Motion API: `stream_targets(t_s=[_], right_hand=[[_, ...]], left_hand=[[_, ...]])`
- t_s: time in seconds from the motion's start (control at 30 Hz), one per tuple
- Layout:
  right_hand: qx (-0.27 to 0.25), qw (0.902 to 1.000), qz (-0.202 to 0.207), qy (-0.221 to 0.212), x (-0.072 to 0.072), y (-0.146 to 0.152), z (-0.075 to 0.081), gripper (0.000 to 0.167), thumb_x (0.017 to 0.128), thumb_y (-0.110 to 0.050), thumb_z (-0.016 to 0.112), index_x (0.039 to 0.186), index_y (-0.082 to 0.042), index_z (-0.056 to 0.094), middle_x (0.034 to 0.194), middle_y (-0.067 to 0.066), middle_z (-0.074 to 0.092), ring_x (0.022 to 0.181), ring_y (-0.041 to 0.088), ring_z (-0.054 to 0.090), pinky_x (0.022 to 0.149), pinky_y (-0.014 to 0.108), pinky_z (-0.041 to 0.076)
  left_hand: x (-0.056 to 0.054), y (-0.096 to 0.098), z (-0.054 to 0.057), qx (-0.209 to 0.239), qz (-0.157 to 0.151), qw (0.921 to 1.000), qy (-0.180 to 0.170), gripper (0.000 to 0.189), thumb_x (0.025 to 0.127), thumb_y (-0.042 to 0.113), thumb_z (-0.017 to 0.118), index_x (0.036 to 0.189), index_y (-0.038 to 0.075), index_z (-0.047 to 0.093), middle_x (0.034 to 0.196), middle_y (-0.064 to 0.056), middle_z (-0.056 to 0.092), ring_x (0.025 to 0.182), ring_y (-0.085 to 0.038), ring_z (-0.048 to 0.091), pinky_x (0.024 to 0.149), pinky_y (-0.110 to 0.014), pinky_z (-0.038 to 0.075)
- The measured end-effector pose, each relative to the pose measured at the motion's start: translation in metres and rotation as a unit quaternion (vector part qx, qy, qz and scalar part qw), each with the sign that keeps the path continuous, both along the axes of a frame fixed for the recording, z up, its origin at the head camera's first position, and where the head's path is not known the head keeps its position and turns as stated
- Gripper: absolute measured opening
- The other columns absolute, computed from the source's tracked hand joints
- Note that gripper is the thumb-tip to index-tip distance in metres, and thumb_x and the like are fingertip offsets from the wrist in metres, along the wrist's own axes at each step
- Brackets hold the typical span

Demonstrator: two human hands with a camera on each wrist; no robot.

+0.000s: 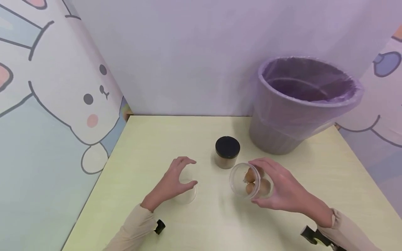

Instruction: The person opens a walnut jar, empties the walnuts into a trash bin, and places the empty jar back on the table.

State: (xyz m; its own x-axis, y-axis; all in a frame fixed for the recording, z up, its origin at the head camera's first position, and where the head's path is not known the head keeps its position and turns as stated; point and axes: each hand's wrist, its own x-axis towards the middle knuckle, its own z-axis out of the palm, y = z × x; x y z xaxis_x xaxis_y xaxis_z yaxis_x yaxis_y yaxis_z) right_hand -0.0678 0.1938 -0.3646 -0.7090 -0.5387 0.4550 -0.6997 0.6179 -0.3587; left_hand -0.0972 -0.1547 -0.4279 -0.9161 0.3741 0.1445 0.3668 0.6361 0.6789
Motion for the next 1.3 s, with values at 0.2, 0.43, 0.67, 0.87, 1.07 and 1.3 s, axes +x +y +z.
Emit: stream_targets(t_s=[0.2,0.43,0.67,0.87,1.07,1.3], right_hand=[[0.006,1.0,0.004,-0.005,-0.003,0.004,0.006,0.096,0.046,-0.035,0.09,0.13,-0.012,0.052,0.122,-0.006,0.055,0.107,0.013,0.053,0.088,0.034,0.044],[0.009,0.9999,0.003,0.004,-0.006,0.007,0.012,0.096,0.044,-0.034,0.091,0.129,-0.01,0.053,0.121,-0.005,0.056,0.108,0.014,0.053,0.089,0.033,0.044],[-0.018,0.9995,0.016,-0.018,-0.006,0.01,0.017,0.094,0.045,-0.029,0.091,0.128,-0.01,0.052,0.119,-0.003,0.056,0.108,0.012,0.052,0.092,0.021,0.038],[-0.022,0.9993,0.018,-0.022,-0.009,0.017,0.022,0.095,0.045,-0.028,0.092,0.129,-0.009,0.051,0.12,-0.003,0.055,0.11,0.012,0.051,0.093,0.017,0.036],[-0.024,0.9994,0.021,-0.015,-0.012,0.022,0.029,0.093,0.045,-0.027,0.092,0.127,-0.009,0.052,0.121,-0.002,0.055,0.11,0.012,0.051,0.093,0.017,0.036],[-0.026,0.9993,0.027,0.004,-0.016,0.029,0.038,0.094,0.043,-0.026,0.092,0.127,-0.006,0.053,0.121,-0.001,0.056,0.109,0.014,0.051,0.094,0.015,0.035]], left_hand=[[-0.008,0.005,0.005,0.044,0.002,0.9976,0.053,0.05,0.079,0.029,0.075,0.123,0.028,0.054,0.127,0.009,0.045,0.121,-0.01,0.038,0.095,-0.042,0.04],[-0.016,0.014,0.009,0.077,-0.01,0.9919,0.1,0.048,0.079,0.026,0.075,0.122,0.024,0.055,0.125,0.007,0.049,0.12,-0.013,0.041,0.095,-0.043,0.039],[-0.019,0.023,0.019,0.119,-0.009,0.9869,0.108,0.048,0.078,0.021,0.077,0.121,0.022,0.057,0.124,0.009,0.05,0.116,-0.011,0.043,0.091,-0.045,0.042],[-0.025,0.03,0.025,0.133,-0.02,0.9833,0.122,0.047,0.077,0.02,0.077,0.12,0.017,0.057,0.123,0.007,0.05,0.112,-0.014,0.045,0.091,-0.042,0.043],[-0.033,0.035,0.033,0.141,-0.033,0.9783,0.148,0.047,0.077,0.018,0.077,0.12,0.014,0.058,0.123,0.004,0.052,0.112,-0.013,0.046,0.091,-0.037,0.042],[-0.043,0.045,0.043,0.161,-0.051,0.9691,0.18,0.046,0.077,0.013,0.076,0.12,0.012,0.058,0.12,-0.001,0.054,0.112,-0.019,0.048,0.088,-0.04,0.043]])
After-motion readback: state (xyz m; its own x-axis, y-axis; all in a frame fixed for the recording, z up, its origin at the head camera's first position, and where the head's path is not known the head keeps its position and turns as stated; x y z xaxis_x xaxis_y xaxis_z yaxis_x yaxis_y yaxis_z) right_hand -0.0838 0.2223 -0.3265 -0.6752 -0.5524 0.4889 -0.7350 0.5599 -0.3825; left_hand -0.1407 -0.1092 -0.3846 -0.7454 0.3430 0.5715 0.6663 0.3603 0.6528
